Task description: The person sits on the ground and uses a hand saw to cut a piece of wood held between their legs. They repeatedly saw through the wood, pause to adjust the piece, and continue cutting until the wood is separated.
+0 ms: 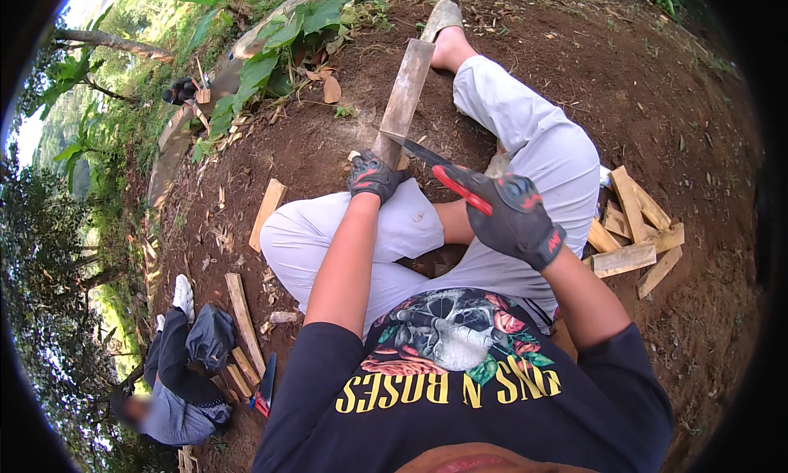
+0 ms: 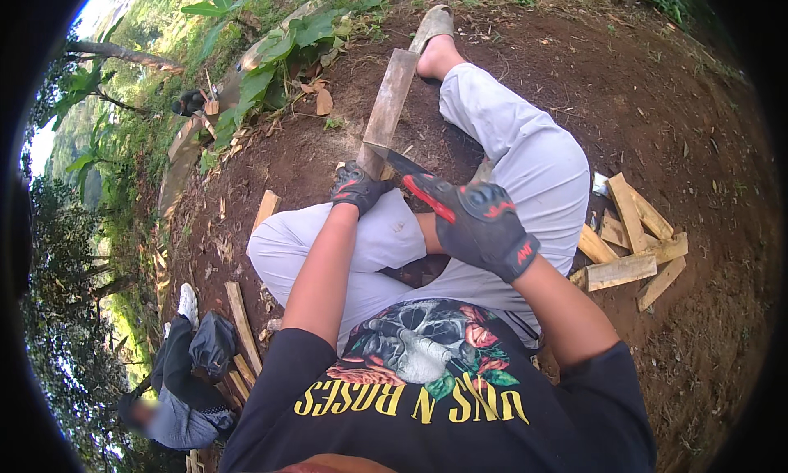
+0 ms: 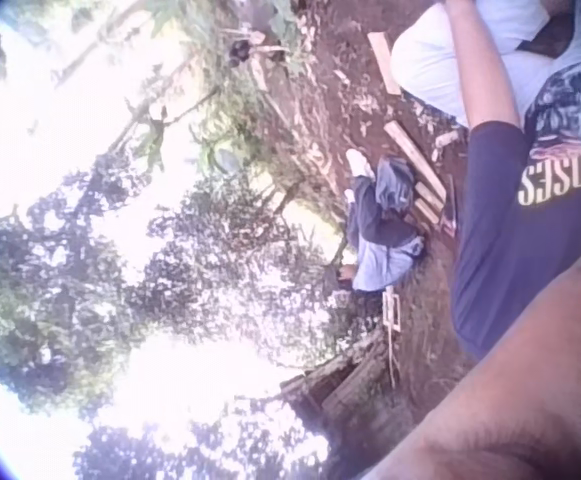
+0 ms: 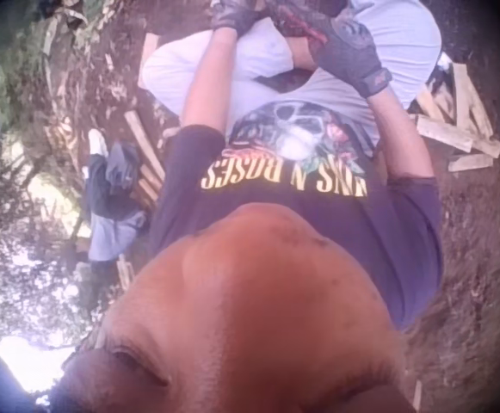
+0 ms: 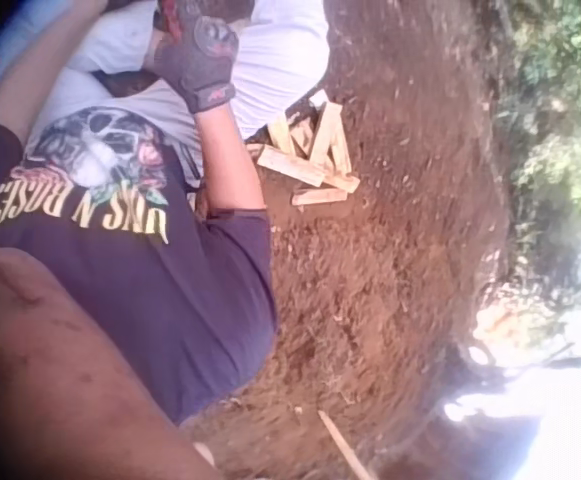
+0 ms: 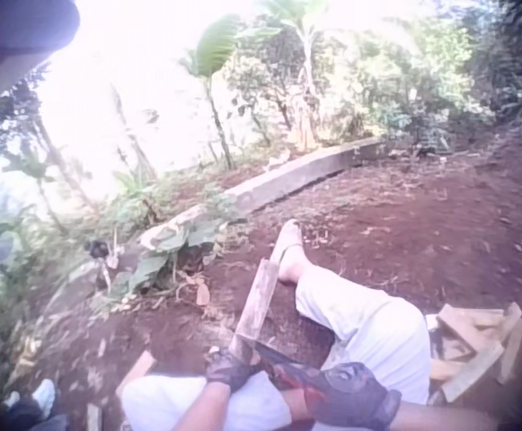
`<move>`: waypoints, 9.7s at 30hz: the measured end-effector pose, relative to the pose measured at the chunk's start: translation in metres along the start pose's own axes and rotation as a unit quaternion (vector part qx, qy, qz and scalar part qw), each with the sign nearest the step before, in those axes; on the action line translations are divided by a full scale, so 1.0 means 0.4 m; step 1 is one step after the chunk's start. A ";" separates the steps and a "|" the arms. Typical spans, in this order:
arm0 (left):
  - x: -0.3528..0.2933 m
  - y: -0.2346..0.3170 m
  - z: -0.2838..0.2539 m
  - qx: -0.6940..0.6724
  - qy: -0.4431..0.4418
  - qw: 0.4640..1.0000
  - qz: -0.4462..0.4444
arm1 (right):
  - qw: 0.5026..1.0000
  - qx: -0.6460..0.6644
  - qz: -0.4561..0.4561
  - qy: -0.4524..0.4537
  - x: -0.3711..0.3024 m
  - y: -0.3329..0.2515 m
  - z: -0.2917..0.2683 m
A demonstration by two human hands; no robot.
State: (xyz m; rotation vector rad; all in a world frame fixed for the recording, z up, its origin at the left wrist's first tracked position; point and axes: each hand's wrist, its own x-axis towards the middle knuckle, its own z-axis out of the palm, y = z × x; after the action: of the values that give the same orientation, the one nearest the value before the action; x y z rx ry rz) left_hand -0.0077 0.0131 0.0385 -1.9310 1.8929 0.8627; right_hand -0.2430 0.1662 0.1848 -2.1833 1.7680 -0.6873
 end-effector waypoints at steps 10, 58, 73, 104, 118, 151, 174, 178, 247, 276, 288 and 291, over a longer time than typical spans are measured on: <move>0.079 -0.038 0.007 -0.080 -0.013 0.997 0.001 | 0.976 0.084 0.097 -0.175 0.291 0.044 0.329; 0.314 0.325 -0.047 0.072 0.105 0.985 0.119 | 0.443 0.848 0.171 0.234 -0.205 0.260 -0.109; 0.037 0.087 -0.269 -0.100 0.173 0.964 0.177 | 0.462 0.842 0.148 0.237 -0.212 0.253 -0.086; 0.062 0.082 -0.017 0.085 0.152 0.980 0.097 | 0.487 0.833 0.137 0.226 -0.176 0.231 -0.093; 0.157 0.172 -0.030 0.086 0.219 0.970 0.067 | 0.525 0.801 0.175 0.229 -0.182 0.241 -0.109; 0.074 0.090 -0.046 0.110 0.170 0.974 0.099 | 0.519 0.809 0.175 0.212 -0.153 0.215 -0.096; 0.222 0.225 -0.095 -0.021 0.223 0.971 0.083 | 0.532 0.791 0.195 0.231 -0.166 0.237 -0.114; 0.224 0.224 -0.099 -0.010 0.219 0.973 0.072 | 0.523 0.803 0.170 0.231 -0.175 0.253 -0.099; 0.074 0.052 -0.521 -0.242 0.290 0.899 0.222 | 0.966 0.248 0.062 -0.030 -0.185 -0.075 -0.176; 0.271 0.212 -0.174 0.090 0.071 0.980 0.161 | 0.991 0.131 -0.028 -0.025 -0.116 0.008 0.014; 0.259 0.197 -0.218 0.030 0.012 0.980 0.198 | 0.988 0.139 -0.049 -0.044 -0.169 -0.035 0.022; 0.312 0.142 -0.218 0.025 0.017 0.971 0.238 | 0.989 0.132 -0.064 -0.013 -0.116 -0.066 0.073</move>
State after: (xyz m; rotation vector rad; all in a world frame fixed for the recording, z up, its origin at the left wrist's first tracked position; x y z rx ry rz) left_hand -0.0518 -0.1431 0.0416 -1.4859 2.4222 0.8964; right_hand -0.2130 0.2145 0.1629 -2.1251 1.4413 -0.8637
